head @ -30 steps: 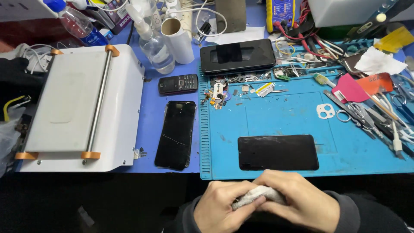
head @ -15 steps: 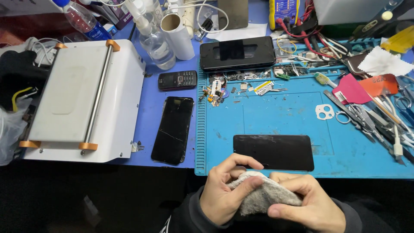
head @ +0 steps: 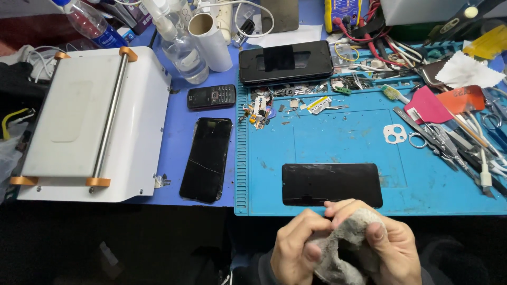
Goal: The recorder cleans a smartphone screen with a cloth and solvent, then applies adhesive tape across the surface.
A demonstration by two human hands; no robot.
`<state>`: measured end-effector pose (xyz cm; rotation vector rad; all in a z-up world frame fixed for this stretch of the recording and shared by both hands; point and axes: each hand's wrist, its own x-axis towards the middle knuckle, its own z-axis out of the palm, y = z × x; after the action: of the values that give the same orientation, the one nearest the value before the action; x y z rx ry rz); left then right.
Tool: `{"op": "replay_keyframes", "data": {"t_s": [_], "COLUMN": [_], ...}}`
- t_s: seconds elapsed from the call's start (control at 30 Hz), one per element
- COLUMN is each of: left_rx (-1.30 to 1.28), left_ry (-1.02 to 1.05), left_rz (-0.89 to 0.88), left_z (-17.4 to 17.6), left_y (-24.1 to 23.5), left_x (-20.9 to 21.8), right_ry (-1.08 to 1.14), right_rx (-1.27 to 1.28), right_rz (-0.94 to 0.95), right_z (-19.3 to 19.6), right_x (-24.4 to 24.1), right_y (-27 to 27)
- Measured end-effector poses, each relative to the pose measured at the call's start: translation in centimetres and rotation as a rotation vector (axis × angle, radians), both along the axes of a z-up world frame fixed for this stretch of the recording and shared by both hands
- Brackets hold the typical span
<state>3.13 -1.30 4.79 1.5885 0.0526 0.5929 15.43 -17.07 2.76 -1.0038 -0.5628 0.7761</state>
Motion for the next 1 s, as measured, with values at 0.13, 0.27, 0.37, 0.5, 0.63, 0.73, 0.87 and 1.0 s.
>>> {"op": "replay_keyframes", "data": {"t_s": [0.13, 0.27, 0.37, 0.5, 0.63, 0.73, 0.87, 1.0], "left_rx": [0.493, 0.569, 0.549, 0.786, 1.101, 1.314, 1.355, 1.349], "left_ry": [-0.029, 0.028, 0.122, 0.042, -0.27, -0.122, 0.006, 0.117], "left_rz": [0.035, 0.009, -0.07, -0.094, 0.137, 0.334, 0.346, 0.25], "left_z": [-1.1, -4.3, -4.1, -0.1, 0.7, -0.2, -0.8, -1.3], "left_y": [0.0, -0.7, -0.8, 0.7, 5.2, 7.2, 7.7, 8.2], "left_x": [-0.1, -0.6, -0.7, -0.8, -0.6, -0.7, -0.2, -0.3], "right_ry": [0.105, -0.178, -0.487, -0.762, -1.074, -1.18, -0.587, -0.641], "right_rx": [0.039, 0.124, 0.138, -0.065, -0.83, -0.997, -1.24, -1.193], "right_rz": [-0.03, -0.023, 0.019, 0.002, -0.022, -0.039, -0.138, 0.08], "right_z": [-0.9, -0.3, 0.5, 2.7, 3.2, 3.5, 1.1, -0.4], "right_x": [-0.8, -1.3, -0.5, 2.4, 8.1, 8.4, 10.8, 12.4], "right_y": [-0.2, 0.7, 0.2, -3.3, -8.6, -9.8, -13.4, -15.1]}}
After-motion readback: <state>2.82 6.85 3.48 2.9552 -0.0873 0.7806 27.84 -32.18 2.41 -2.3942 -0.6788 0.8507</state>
